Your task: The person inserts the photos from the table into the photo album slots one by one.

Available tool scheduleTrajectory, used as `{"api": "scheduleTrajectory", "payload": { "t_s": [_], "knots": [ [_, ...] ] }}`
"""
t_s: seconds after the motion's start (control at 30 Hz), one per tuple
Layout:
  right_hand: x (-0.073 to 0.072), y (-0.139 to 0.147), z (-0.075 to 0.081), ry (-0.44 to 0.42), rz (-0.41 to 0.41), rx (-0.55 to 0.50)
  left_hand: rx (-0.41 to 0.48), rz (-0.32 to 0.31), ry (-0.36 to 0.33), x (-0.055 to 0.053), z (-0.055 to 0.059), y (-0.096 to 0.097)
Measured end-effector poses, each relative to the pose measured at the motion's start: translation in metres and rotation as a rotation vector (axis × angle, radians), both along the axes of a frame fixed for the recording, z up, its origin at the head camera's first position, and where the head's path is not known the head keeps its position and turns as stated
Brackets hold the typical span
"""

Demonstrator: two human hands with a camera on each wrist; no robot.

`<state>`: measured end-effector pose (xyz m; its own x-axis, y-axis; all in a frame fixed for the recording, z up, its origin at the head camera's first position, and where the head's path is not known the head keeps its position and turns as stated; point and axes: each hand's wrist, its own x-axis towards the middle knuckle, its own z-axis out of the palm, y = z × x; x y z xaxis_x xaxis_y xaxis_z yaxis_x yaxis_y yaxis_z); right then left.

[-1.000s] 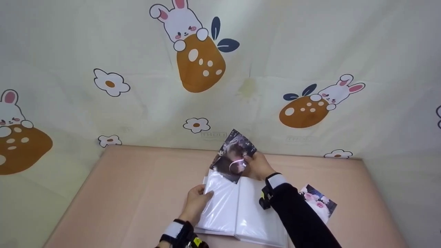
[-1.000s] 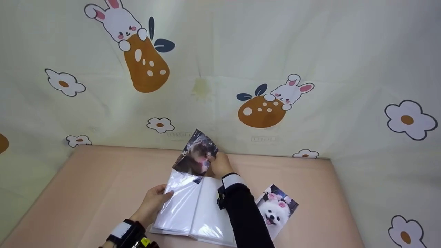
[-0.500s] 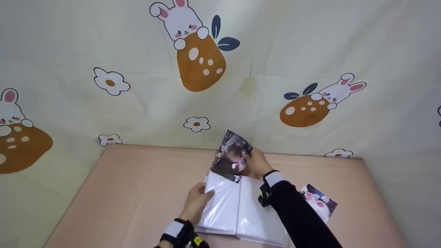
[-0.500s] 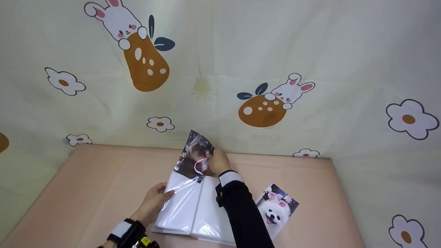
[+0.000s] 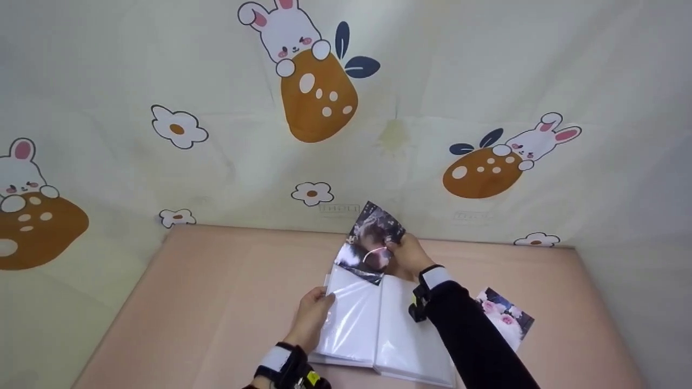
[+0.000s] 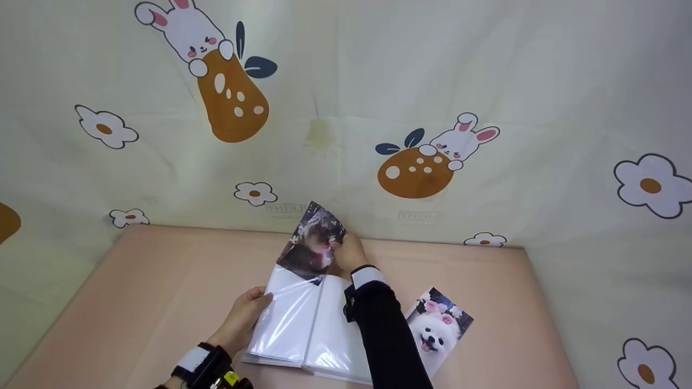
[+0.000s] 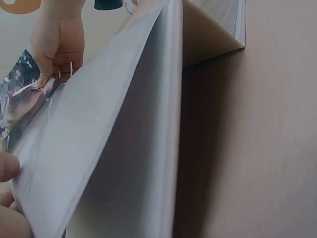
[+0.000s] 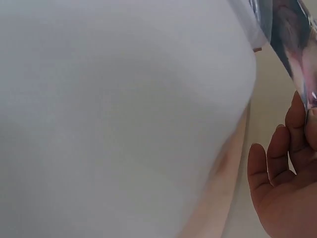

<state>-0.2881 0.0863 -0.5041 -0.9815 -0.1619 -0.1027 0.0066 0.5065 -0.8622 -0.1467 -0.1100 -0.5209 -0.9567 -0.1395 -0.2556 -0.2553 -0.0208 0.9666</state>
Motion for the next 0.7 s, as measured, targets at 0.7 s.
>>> {"api": "scheduleTrajectory", "payload": {
  "t_s": [0.7],
  "knots": [
    [-0.003,0.001,0.006,0.040,0.029,0.113,-0.023,0.029,0.043,0.001,0.000,0.001]
  ]
}}
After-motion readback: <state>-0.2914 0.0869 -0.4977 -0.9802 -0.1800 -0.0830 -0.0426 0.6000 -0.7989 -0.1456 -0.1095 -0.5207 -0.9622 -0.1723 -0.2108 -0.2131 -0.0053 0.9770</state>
